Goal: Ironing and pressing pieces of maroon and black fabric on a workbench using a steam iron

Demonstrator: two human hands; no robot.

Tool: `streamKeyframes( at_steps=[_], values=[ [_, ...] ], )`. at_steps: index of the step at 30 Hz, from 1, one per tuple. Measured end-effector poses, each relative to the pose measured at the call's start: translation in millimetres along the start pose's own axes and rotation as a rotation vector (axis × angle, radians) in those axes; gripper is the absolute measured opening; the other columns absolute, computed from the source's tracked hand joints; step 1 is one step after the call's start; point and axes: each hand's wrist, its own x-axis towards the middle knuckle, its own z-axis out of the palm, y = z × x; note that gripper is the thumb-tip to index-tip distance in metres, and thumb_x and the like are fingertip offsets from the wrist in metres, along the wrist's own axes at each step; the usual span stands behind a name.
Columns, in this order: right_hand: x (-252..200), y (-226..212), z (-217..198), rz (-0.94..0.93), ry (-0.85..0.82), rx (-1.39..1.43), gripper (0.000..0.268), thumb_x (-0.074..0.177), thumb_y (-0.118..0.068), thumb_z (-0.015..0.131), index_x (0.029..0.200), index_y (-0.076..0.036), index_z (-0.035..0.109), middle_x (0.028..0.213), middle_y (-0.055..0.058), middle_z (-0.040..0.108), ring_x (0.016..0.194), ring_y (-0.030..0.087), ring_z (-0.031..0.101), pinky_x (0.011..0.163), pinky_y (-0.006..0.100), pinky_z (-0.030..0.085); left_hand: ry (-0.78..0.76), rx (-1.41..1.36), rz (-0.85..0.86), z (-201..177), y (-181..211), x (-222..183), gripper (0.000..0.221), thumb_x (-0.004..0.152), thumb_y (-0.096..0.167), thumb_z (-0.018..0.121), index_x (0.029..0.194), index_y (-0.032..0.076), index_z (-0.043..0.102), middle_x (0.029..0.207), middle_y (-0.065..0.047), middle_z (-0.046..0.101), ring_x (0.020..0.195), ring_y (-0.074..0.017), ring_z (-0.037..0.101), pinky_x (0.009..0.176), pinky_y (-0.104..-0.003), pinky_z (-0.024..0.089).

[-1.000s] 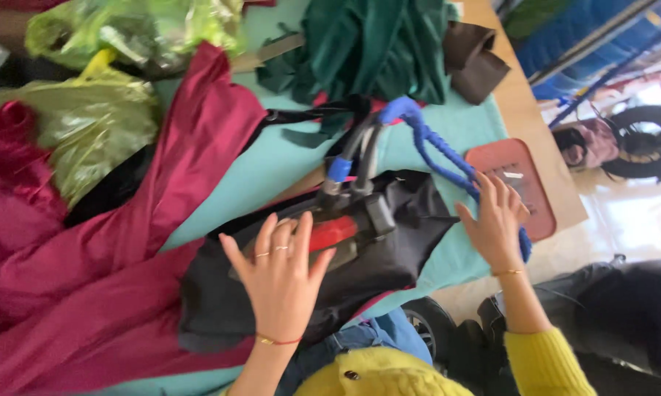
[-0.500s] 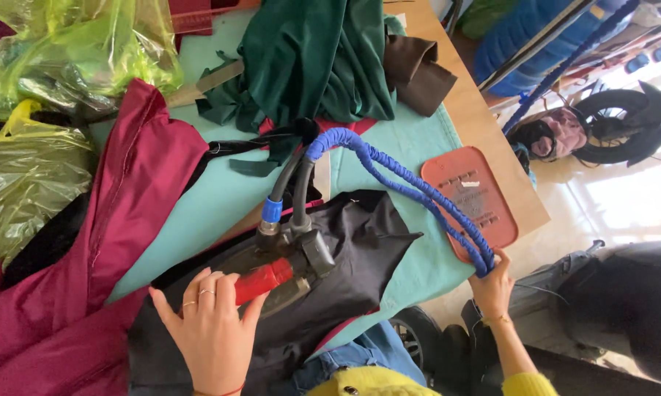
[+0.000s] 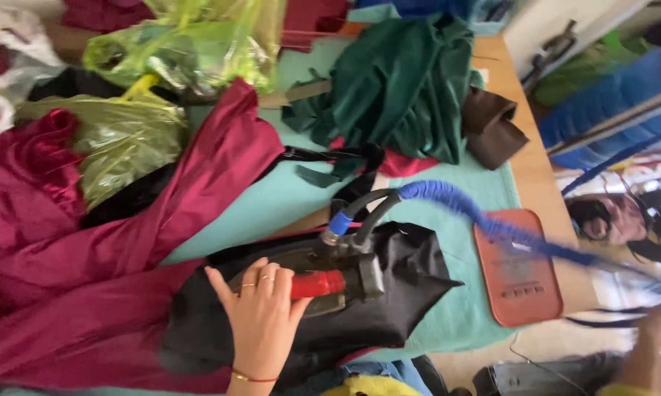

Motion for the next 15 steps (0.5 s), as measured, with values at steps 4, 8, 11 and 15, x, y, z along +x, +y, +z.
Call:
streamKeyframes(
  at_steps=[4, 8, 11, 15],
  values=[
    [8, -92, -18, -0.371, 0.100, -0.025, 0.065, 0.095, -0.028, 0.080, 0.143, -0.009, 0.040, 0.142, 0.025, 0.027, 0.129, 0.047, 0.042, 0.106, 0.048, 0.035, 0.053, -0.028, 0.031, 5, -1, -1, 0.053, 0.062, 0.052, 0.089, 0.092, 0.018, 0.061, 0.096, 0.001, 0.062, 0.119, -0.0232, 0.063, 0.106, -0.084, 0.030],
    [-20, -251, -3, -0.742, 0.224, -0.025, 0.060, 0.087, -0.026, 0.082, 0.134, -0.012, 0.047, 0.131, 0.020, 0.038, 0.118, 0.043, 0.049, 0.094, 0.046, 0.040, 0.062, -0.058, 0.016, 3, 0, 1, 0.053, 0.062, 0.051, 0.089, 0.091, 0.017, 0.062, 0.094, 0.000, 0.063, 0.119, -0.0236, 0.063, 0.105, -0.085, 0.029],
    [-108, -412, -12, -1.023, 0.311, -0.026, 0.057, 0.080, -0.025, 0.083, 0.127, -0.015, 0.053, 0.123, 0.016, 0.046, 0.109, 0.039, 0.054, 0.085, 0.045, 0.044, 0.084, -0.060, 0.005, 4, 1, 1, 0.055, 0.059, 0.049, 0.091, 0.091, 0.016, 0.061, 0.094, -0.001, 0.062, 0.119, -0.0238, 0.063, 0.106, -0.084, 0.029],
    [-304, -617, -76, -1.397, 0.436, -0.018, 0.053, 0.072, -0.023, 0.085, 0.118, -0.019, 0.060, 0.112, 0.010, 0.057, 0.097, 0.035, 0.061, 0.073, 0.043, 0.050, 0.108, -0.100, 0.005, 6, 1, -1, 0.061, 0.056, 0.050, 0.094, 0.095, 0.014, 0.064, 0.100, -0.003, 0.063, 0.121, -0.0251, 0.061, 0.107, -0.084, 0.027]
  ],
)
